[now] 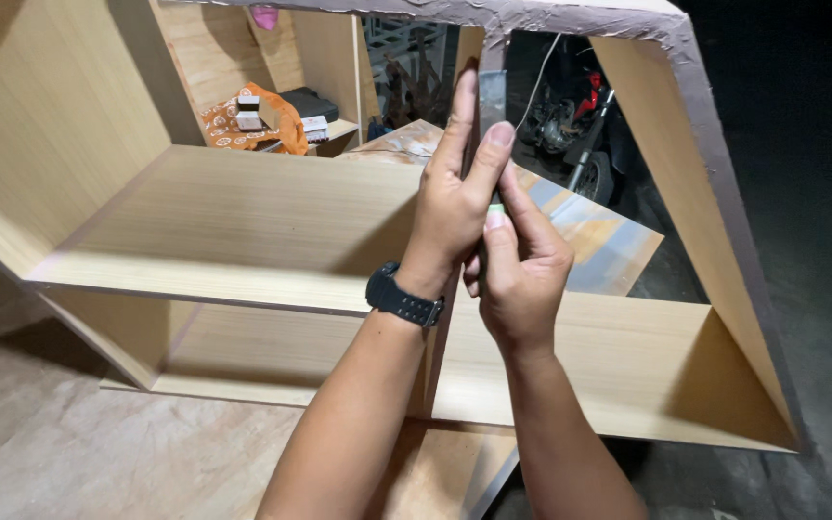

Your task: The person scrapes excess sealant or filler from the joints of a wooden shelf unit using a scraper tool.

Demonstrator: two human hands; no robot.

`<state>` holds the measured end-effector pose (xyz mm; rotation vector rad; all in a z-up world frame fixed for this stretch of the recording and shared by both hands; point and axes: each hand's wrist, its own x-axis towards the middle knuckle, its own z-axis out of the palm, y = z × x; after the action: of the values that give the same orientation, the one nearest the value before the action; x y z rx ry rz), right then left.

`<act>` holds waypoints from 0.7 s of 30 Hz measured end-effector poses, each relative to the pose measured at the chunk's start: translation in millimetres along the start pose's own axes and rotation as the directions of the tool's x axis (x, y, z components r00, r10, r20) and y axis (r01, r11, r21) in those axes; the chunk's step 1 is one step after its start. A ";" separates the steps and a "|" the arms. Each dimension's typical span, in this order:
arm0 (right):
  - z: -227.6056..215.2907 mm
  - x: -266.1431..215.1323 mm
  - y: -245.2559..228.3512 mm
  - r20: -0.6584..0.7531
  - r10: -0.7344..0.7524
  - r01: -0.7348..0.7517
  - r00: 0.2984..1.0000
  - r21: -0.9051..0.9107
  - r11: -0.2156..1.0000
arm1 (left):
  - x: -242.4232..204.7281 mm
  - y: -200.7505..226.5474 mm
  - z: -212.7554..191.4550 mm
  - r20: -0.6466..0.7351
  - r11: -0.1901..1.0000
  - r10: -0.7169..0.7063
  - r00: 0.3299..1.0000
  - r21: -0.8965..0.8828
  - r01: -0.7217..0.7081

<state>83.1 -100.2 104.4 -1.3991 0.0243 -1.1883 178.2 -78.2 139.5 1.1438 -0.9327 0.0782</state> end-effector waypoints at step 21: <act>-3.7 5.9 -1.6 -0.002 0.038 -0.038 0.999 0.014 0.999 | 2.2 13.2 4.4 -0.046 0.990 -0.138 0.989 0.007 0.139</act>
<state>82.5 -106.3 108.2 -1.3794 0.0440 -1.1572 170.5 -76.5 151.2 1.2083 -0.8107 -0.0038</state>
